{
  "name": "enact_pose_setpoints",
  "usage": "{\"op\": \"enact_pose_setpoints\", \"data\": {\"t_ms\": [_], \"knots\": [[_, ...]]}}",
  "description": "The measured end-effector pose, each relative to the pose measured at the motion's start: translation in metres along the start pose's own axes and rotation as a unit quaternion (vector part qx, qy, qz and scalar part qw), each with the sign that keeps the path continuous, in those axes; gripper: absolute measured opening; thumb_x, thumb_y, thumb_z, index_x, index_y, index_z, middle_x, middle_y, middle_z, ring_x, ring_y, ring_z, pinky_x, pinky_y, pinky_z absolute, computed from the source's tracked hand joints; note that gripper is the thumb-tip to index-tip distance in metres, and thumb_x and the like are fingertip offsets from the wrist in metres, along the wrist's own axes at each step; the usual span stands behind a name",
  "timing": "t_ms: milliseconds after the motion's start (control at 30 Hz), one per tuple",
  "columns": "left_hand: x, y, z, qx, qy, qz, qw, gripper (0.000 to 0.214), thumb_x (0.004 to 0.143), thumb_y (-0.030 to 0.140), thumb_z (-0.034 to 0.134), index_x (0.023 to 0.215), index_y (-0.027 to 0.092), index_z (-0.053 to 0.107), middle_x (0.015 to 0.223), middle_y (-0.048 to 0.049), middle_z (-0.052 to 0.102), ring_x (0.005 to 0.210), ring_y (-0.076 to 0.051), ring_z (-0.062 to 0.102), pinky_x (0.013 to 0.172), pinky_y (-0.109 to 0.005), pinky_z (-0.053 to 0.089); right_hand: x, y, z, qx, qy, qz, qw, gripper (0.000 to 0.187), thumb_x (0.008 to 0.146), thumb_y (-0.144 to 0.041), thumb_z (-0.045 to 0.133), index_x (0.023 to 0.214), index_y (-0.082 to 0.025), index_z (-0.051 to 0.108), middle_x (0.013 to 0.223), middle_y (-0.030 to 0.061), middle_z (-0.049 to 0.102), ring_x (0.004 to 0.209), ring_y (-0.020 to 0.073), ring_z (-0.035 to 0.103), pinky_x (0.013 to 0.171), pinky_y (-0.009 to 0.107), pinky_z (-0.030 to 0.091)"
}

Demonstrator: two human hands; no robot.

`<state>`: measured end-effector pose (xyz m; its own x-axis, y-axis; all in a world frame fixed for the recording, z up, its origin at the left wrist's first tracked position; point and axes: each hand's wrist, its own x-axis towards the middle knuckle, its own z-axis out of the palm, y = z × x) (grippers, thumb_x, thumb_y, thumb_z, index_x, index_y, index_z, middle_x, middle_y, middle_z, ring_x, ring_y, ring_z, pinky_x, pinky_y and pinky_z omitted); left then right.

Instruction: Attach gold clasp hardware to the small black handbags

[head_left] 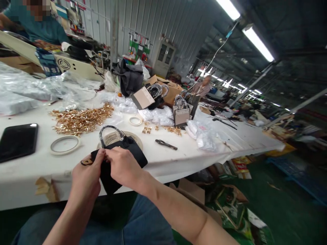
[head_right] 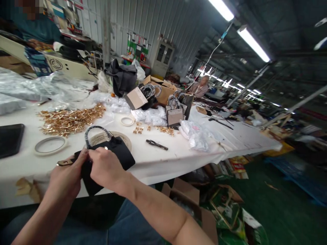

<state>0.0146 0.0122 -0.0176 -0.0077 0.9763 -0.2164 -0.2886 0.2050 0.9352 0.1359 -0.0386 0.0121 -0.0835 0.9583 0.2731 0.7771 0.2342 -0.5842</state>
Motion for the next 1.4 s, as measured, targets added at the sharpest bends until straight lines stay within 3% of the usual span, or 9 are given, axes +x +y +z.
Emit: {"op": "enact_pose_setpoints", "data": {"t_ms": [133,233,333,467,667,867,1100,1233,1400], "knots": [[0.005,-0.002,-0.015,-0.028,-0.038,-0.039,0.998,0.032,0.079,0.030,0.097,0.103,0.016,0.083,0.100,-0.0053,0.086,0.093,-0.022,0.080,0.085,-0.026,0.066,0.003,0.046,-0.065,0.122,0.061,0.036,0.990,0.041,0.112,-0.039,0.065,0.151,-0.026,0.074,0.116,0.0060,0.085,0.101,0.0225,0.082,0.092,0.034,0.067],[0.007,0.002,-0.025,-0.026,-0.042,-0.066,0.997,0.023,0.083,0.022,0.094,0.100,0.015,0.082,0.105,-0.0072,0.087,0.098,-0.021,0.081,0.090,-0.023,0.066,0.015,0.116,-0.130,-0.081,0.142,0.195,0.967,0.036,0.115,-0.036,0.057,0.134,-0.021,0.083,0.114,0.0101,0.087,0.101,0.0221,0.083,0.094,0.031,0.064],[0.005,0.007,-0.026,-0.049,-0.034,-0.118,0.991,0.019,0.084,0.012,0.092,0.099,0.015,0.080,0.105,-0.0080,0.087,0.093,-0.018,0.082,0.088,-0.022,0.067,0.025,0.187,-0.177,-0.233,0.115,0.332,0.907,0.029,0.108,-0.022,0.063,0.118,-0.015,0.090,0.124,0.0197,0.085,0.122,0.0308,0.079,0.107,0.035,0.059],[0.001,0.010,-0.024,-0.063,-0.039,-0.139,0.988,0.026,0.079,0.009,0.095,0.100,0.017,0.082,0.110,-0.0080,0.088,0.100,-0.021,0.084,0.089,-0.022,0.068,0.024,0.245,-0.190,-0.255,0.090,0.372,0.888,0.026,0.105,-0.025,0.068,0.110,-0.017,0.092,0.118,0.0200,0.086,0.118,0.0326,0.080,0.103,0.034,0.058],[0.002,0.018,-0.032,-0.021,-0.117,-0.174,0.978,0.048,0.073,0.020,0.101,0.118,0.016,0.085,0.121,-0.0143,0.087,0.108,-0.033,0.085,0.086,-0.034,0.074,0.022,0.284,-0.173,-0.239,0.099,0.343,0.903,0.023,0.103,-0.021,0.069,0.110,-0.018,0.090,0.123,0.0164,0.085,0.120,0.0306,0.077,0.103,0.033,0.055],[0.003,0.015,-0.031,0.009,-0.108,-0.178,0.978,0.052,0.072,0.024,0.104,0.120,0.019,0.085,0.113,-0.0118,0.088,0.096,-0.031,0.087,0.079,-0.034,0.074,0.011,0.300,-0.174,-0.159,0.144,0.280,0.935,0.020,0.092,-0.011,0.072,0.105,-0.017,0.086,0.120,0.0129,0.084,0.118,0.0263,0.075,0.110,0.034,0.054],[-0.004,0.011,-0.027,0.013,-0.032,-0.142,0.989,0.047,0.063,0.025,0.109,0.104,0.018,0.087,0.091,-0.0060,0.087,0.076,-0.022,0.082,0.069,-0.027,0.070,-0.006,0.289,-0.170,0.020,0.235,0.244,0.941,0.032,0.086,-0.029,0.081,0.114,-0.015,0.084,0.099,0.0093,0.086,0.087,0.0224,0.080,0.085,0.036,0.068],[-0.006,0.007,-0.026,0.039,-0.031,-0.099,0.994,0.056,0.057,0.039,0.110,0.103,0.017,0.088,0.086,-0.0065,0.085,0.075,-0.023,0.081,0.065,-0.027,0.068,-0.021,0.258,-0.155,0.126,0.251,0.236,0.930,0.039,0.083,-0.047,0.086,0.104,-0.014,0.084,0.092,0.0097,0.085,0.083,0.0238,0.082,0.076,0.036,0.071],[-0.007,0.002,-0.027,0.041,-0.048,-0.075,0.995,0.068,0.051,0.051,0.110,0.104,0.014,0.088,0.089,-0.0104,0.086,0.079,-0.026,0.080,0.070,-0.032,0.068,-0.041,0.182,-0.125,0.268,0.232,0.204,0.912,0.041,0.082,-0.050,0.095,0.105,-0.018,0.085,0.092,0.0086,0.084,0.087,0.0243,0.083,0.077,0.034,0.070]]}}
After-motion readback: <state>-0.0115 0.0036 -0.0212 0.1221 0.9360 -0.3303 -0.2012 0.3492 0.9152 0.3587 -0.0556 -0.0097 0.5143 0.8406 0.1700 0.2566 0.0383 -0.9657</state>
